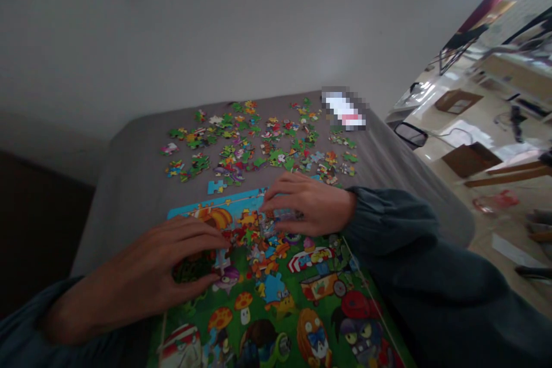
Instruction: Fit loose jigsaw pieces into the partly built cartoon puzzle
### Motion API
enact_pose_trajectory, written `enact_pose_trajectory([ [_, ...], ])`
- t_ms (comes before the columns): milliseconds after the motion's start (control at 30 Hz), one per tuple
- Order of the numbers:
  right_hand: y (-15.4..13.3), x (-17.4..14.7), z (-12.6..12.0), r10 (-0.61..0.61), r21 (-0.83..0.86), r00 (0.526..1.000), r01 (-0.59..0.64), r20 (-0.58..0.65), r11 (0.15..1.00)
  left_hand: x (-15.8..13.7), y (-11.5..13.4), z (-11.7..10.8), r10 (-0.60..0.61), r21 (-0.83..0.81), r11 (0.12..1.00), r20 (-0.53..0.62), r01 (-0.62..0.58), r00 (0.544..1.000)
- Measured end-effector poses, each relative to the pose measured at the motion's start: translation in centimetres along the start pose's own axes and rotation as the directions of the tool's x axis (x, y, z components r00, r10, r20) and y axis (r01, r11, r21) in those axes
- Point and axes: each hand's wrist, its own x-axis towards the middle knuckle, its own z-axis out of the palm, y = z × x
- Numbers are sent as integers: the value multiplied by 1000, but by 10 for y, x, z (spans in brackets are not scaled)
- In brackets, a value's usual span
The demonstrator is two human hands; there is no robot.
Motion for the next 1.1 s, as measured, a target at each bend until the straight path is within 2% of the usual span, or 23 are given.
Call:
enact_pose_trajectory([
  [133, -17, 4, 10, -113, 8, 991, 113, 76, 994, 2, -1, 2, 6, -13, 1000, 31, -5, 999],
  [367, -17, 7, 20, -129, 5, 981, 129, 142, 992, 5, 2, 0, 17, -42, 999, 26, -16, 1000],
  [533, -16, 7, 19, -125, -25, 981, 130, 151, 991, 15, -3, -2, -55, -25, 998, -103, 53, 993],
  [700, -15, 7, 21, -124, -69, 980, 136, 155, 988, 30, -23, -2, -167, 69, 980, -252, 189, 953],
  [800, -14, 7, 23, -136, -85, 980, 149, 144, 985, 35, -31, 0, -160, 98, 976, -282, 195, 946],
  [933, -14, 7, 26, -120, -121, 983, 137, 140, 983, 30, -36, 5, -134, 92, 983, -239, 160, 962],
  [1000, -15, 7, 27, -111, -135, 984, 131, 142, 982, 28, -42, 7, -189, 117, 968, -249, 223, 950],
  [1100, -15, 7, 29, -107, -142, 986, 126, 131, 982, 35, -56, 7, -325, 154, 909, -316, 386, 891],
])
